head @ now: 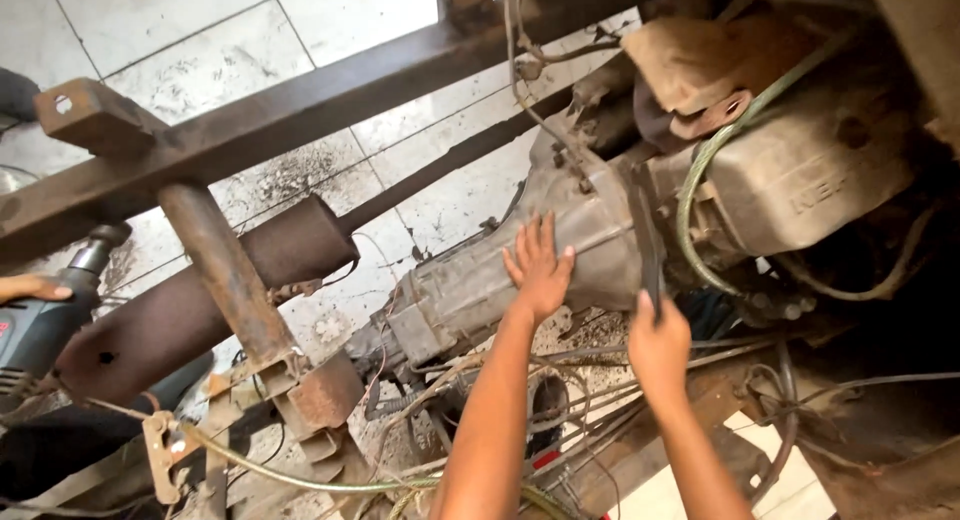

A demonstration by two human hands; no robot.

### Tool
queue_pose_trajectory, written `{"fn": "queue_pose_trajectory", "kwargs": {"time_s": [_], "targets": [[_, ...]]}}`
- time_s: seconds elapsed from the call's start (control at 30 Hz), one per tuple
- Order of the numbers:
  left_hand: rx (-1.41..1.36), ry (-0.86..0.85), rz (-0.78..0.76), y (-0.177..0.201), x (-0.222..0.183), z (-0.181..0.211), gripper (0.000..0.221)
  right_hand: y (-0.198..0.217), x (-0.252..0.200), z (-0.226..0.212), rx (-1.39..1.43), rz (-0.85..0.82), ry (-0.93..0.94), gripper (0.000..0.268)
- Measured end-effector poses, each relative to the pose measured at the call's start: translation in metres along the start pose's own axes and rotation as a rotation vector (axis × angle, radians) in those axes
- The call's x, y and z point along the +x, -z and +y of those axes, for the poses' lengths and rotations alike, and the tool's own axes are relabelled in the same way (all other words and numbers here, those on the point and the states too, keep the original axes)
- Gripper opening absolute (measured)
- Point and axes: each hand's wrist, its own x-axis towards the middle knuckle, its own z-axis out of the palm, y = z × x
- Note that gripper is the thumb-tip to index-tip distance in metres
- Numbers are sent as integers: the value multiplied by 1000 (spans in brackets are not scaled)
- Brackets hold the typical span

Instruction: Scrubbing and cleaning the metal frame of a car chassis using a scraper and wire brush.

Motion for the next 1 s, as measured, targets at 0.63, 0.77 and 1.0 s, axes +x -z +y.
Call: {"fn": "queue_pose_trajectory", "kwargs": {"time_s": [0.63, 0.77, 1.0], "targets": [[23, 59, -87, 6, 3, 11, 74, 14, -18, -7, 3, -121, -329, 32], [38, 48, -57, 7, -8, 9, 73, 6, 13, -14, -65, -83, -186, 39], [16, 55, -73, 10, -6, 20, 72, 6, 11, -59, 364, -200, -424, 30]]}}
